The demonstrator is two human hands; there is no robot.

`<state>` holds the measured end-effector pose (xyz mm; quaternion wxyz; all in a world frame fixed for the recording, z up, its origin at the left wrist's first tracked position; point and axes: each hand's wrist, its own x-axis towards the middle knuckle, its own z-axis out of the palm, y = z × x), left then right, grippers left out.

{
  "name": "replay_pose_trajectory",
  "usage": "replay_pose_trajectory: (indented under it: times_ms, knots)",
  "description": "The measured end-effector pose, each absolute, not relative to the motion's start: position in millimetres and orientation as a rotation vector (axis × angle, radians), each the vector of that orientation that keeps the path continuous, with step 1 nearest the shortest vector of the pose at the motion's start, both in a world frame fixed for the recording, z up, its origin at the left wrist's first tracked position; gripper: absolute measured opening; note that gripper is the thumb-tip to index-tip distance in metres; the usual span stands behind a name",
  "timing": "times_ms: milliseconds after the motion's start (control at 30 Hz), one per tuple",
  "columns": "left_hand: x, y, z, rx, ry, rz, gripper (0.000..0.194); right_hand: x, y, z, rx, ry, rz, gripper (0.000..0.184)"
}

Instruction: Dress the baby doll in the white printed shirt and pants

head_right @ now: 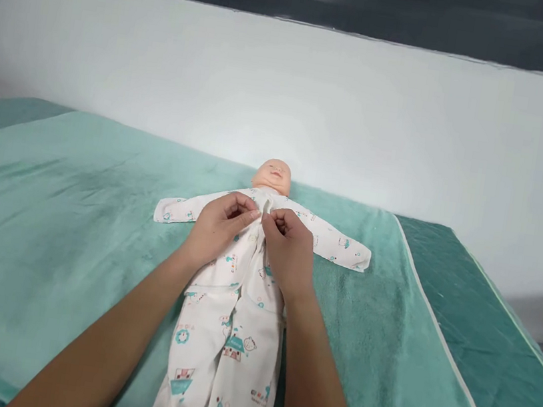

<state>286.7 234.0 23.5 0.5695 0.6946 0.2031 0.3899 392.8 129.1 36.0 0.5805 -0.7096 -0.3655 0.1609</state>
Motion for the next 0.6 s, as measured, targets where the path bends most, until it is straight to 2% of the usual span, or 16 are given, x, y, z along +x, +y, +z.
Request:
replay_pose_trajectory:
  times_ms: [233,433,600]
  knots:
    - [286,246,25,1.586,0.412,0.735,0.020,405,127,29,-1.512,-0.807,0.567,0.025]
    - [283,246,26,1.540,0.398,0.705,0.024,399,126,33,-1.583,-0.776,0.544,0.025]
    - [284,244,25,1.536,0.425,0.726,0.020,397,127,31,-1.507,-0.846,0.535,0.025]
